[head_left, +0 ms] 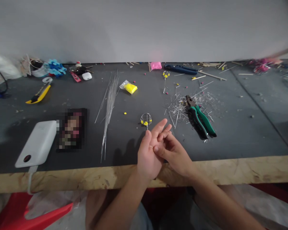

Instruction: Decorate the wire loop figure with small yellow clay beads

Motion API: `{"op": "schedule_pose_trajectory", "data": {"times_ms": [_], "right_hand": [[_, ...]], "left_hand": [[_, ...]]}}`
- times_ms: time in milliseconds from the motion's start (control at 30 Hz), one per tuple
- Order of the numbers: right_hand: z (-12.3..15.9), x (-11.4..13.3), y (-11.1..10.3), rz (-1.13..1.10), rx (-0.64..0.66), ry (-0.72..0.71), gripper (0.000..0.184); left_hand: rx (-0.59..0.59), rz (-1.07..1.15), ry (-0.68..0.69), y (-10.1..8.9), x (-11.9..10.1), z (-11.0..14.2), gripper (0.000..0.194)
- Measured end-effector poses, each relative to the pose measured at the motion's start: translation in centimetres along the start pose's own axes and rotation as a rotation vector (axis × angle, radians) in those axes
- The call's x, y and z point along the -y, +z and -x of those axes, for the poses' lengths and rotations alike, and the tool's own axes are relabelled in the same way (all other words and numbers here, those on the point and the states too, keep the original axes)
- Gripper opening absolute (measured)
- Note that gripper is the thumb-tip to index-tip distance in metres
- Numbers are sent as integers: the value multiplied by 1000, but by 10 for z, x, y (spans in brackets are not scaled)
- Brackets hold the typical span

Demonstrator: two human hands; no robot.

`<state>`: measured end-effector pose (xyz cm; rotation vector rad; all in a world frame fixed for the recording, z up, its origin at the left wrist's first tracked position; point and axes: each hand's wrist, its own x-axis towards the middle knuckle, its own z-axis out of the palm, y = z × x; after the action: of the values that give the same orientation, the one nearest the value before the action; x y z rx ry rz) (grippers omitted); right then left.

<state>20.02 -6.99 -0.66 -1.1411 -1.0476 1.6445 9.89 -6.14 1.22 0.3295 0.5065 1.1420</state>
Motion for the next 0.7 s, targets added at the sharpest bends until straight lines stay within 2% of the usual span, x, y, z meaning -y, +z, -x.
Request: {"op": "schedule_pose_trajectory", "data": {"times_ms": [133, 300, 567, 700], "right_hand": [[-2, -4, -1, -56, 35, -18, 24], [-5, -1, 1, -70, 15, -16, 25], [-2, -2, 1, -172, 24, -41, 37], [-2, -4, 2, -122, -6, -44, 38]], "left_hand": [[14, -5, -14, 0, -2, 0, 50], [-25, 51, -47, 2, -6, -2, 55], [125, -43, -4, 1, -6, 0, 62], [119, 30, -38, -1, -9, -1, 67]]}}
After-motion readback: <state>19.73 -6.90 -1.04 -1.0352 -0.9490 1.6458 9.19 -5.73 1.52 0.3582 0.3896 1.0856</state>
